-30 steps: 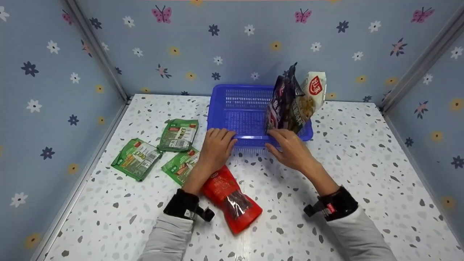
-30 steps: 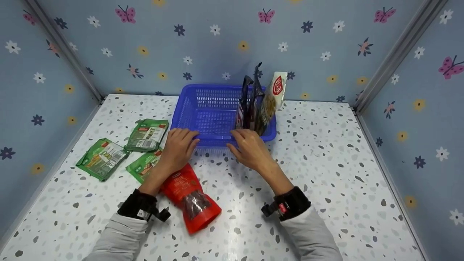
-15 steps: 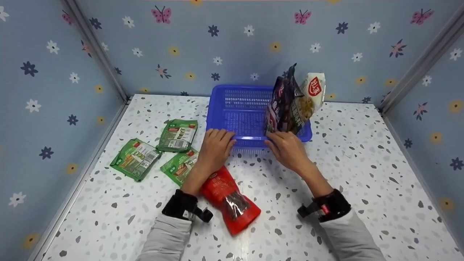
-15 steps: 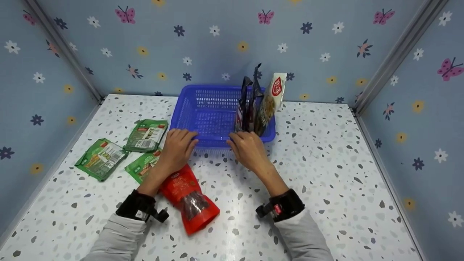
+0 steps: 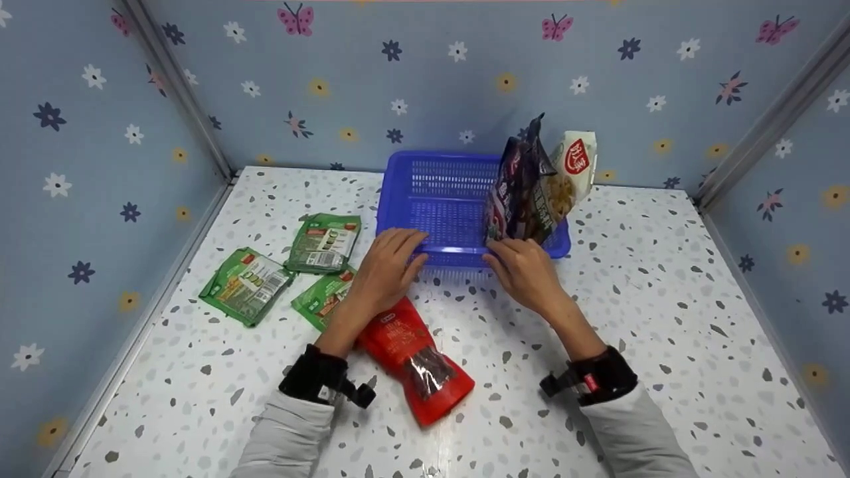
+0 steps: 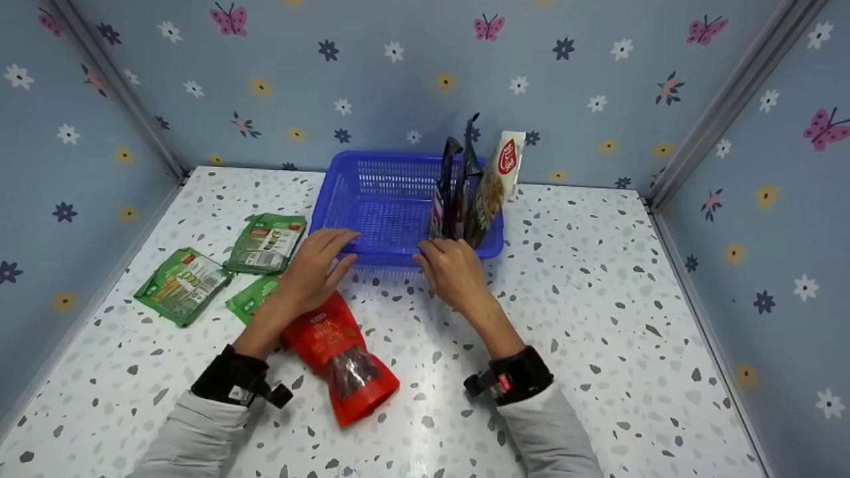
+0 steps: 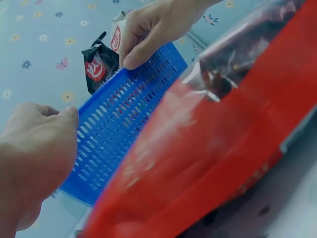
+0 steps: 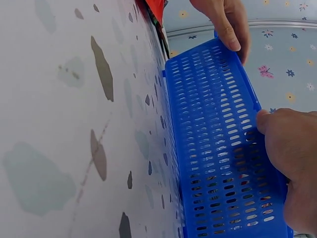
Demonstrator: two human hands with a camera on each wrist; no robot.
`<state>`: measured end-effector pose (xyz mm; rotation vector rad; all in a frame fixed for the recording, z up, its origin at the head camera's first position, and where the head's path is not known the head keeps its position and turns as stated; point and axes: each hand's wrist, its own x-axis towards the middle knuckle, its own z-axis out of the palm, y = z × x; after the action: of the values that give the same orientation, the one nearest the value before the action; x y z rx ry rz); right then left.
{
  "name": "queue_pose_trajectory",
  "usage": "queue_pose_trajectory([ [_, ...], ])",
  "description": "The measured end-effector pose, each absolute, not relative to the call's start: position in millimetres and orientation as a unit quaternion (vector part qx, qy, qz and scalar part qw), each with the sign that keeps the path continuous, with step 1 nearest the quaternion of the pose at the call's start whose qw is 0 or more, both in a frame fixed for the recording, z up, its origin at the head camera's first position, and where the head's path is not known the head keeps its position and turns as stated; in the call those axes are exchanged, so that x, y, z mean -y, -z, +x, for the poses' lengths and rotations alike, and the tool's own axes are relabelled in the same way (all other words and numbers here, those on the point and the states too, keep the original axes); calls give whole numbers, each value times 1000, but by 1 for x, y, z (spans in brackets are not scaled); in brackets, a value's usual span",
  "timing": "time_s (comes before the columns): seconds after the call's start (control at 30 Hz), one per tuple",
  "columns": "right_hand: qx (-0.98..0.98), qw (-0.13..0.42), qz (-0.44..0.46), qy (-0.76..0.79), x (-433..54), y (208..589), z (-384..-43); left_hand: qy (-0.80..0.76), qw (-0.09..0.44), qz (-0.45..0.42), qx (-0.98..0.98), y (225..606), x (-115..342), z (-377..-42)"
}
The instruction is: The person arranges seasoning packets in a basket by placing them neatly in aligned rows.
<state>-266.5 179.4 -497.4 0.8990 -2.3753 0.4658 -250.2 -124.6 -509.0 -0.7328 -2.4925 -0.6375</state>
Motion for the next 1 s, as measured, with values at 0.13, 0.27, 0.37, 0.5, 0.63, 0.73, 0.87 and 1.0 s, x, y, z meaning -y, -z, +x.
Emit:
queue_pose_trajectory([
  [0.13, 886, 274, 331, -172, -179, 497, -266, 245, 234, -287, 896, 497, 135, -236],
  [0.27, 889, 269, 326, -174, -179, 497, -266, 243, 217, -313, 892, 485, 144, -214],
  [0.37, 890, 267, 327, -174, -179, 497, -266, 236, 174, -329, 898, 482, 150, -196],
  [0.5, 889, 272, 326, -172, -178, 497, -266, 225, 73, -342, 909, 482, 157, -175],
  [0.63, 891, 272, 323, -169, -177, 497, -266, 211, -38, -350, 912, 484, 164, -159],
  [0.73, 892, 271, 321, -168, -177, 498, -266, 197, -97, -358, 908, 486, 168, -153],
  [0.87, 888, 279, 325, -166, -178, 499, -266, 190, -141, -365, 900, 491, 169, -151],
  [1.0, 885, 284, 329, -166, -177, 499, -265, 164, -153, -372, 901, 496, 165, -153],
])
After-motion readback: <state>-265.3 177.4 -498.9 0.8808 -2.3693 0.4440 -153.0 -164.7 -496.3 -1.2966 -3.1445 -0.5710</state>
